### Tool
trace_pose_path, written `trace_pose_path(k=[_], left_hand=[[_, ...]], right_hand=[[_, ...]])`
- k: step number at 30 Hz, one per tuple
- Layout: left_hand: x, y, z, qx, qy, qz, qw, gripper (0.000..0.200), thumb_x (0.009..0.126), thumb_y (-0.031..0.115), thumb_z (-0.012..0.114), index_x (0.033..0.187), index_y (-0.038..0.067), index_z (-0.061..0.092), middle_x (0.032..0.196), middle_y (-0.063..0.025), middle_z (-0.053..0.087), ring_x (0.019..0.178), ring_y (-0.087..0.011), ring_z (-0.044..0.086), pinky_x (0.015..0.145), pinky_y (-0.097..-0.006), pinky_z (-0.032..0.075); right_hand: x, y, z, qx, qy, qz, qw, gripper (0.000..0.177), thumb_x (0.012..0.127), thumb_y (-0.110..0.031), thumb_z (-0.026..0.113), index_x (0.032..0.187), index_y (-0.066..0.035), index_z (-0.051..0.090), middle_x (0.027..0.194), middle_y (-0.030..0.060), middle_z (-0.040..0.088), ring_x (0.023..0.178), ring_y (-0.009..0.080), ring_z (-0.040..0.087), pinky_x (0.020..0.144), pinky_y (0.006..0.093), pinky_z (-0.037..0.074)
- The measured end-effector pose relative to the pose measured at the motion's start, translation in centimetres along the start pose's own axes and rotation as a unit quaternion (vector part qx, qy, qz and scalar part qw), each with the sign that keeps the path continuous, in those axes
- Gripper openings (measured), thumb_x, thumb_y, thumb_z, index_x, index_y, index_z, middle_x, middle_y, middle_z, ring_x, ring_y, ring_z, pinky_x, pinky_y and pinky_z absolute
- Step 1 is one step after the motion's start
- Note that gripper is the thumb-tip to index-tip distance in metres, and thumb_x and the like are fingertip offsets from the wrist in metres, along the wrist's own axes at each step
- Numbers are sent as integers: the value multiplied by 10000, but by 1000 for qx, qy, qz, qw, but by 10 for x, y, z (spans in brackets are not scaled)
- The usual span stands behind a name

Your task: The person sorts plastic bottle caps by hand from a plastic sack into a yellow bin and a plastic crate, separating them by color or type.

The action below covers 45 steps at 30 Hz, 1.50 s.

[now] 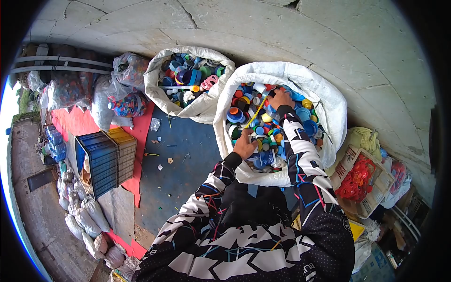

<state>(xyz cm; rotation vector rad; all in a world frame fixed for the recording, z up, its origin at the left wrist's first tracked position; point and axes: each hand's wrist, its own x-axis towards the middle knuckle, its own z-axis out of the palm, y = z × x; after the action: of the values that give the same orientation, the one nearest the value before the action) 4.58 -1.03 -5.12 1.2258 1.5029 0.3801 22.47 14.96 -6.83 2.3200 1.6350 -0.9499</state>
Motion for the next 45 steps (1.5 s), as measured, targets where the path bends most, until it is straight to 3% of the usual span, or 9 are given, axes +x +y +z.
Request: trace_pose_path(k=[7, 10, 14, 19, 27, 31, 32, 40, 45], left_hand=[[-3, 0, -6, 31, 57, -20, 998, 445, 736, 290, 669, 1031, -15, 533, 985, -236, 612, 950, -386, 589, 833, -396, 453], [1, -5, -11, -47, 0, 1, 999, 303, 750, 229, 657, 911, -19, 591, 902, -154, 636, 873, -252, 608, 804, -329, 455], [3, 1, -10, -154, 33, -4, 987, 196, 760, 148, 655, 869, -6, 602, 825, -73, 632, 790, -135, 582, 744, -260, 450], [14, -2, -8, -170, 41, -6, 985, 177, 754, 148, 638, 846, 0, 605, 809, -85, 647, 763, -157, 600, 733, -277, 461], [7, 2, -18, -178, -2, 52, 983, 182, 848, 146, 586, 961, 18, 649, 815, -9, 617, 733, -76, 517, 712, -220, 413], [10, 9, -14, -216, -38, 57, 974, 239, 880, 217, 598, 947, 7, 689, 714, 25, 574, 669, -56, 470, 648, -226, 395], [11, 15, -19, -147, -67, 21, 987, 290, 881, 277, 615, 927, 2, 697, 689, 29, 590, 643, -46, 471, 620, -222, 391], [15, 57, -4, -159, -178, 23, 971, 695, 855, 648, 463, 938, -10, 671, 926, -98, 643, 893, -167, 539, 895, -306, 377], [29, 40, 14, -382, -249, -71, 887, 283, 888, 314, 610, 963, 42, 637, 870, -14, 658, 704, -95, 629, 650, -231, 510]], right_hand=[[4, -23, -3, -11, -68, 98, 993, 586, 747, -473, 637, 1252, -189, 546, 1362, 102, 452, 1269, 302, 407, 1006, 583, 286], [-10, -13, 3, -3, 3, 46, 999, 585, 703, -459, 692, 1234, -257, 557, 1367, 119, 397, 1303, 335, 308, 994, 635, 253], [-24, 1, 16, 38, 88, -15, 995, 458, 677, -385, 726, 1096, -225, 634, 1212, 87, 473, 1211, 312, 386, 964, 612, 290], [-32, 9, 31, 1, 156, -93, 983, 292, 721, -313, 685, 955, -141, 657, 1102, 42, 506, 1125, 264, 435, 885, 566, 351], [-38, 40, 26, 146, 287, -60, 945, 175, 746, -273, 662, 794, -105, 654, 990, 14, 575, 1015, 256, 505, 829, 553, 383], [-71, 66, 5, 464, 221, -104, 852, 142, 763, -171, 665, 780, -38, 619, 737, 80, 637, 670, 243, 618, 624, 351, 478], [-82, 72, 2, 369, 281, -122, 878, 135, 770, -123, 660, 768, -3, 598, 675, 115, 640, 608, 240, 631, 581, 298, 478], [-174, 75, 1, 106, 400, -361, 836, 209, 738, -9, 618, 944, -14, 577, 974, 140, 607, 882, 321, 616, 758, 404, 504], [-208, 80, 15, 229, 342, -359, 838, 231, 741, 43, 614, 966, -1, 584, 1006, 136, 609, 892, 300, 625, 802, 387, 501]])
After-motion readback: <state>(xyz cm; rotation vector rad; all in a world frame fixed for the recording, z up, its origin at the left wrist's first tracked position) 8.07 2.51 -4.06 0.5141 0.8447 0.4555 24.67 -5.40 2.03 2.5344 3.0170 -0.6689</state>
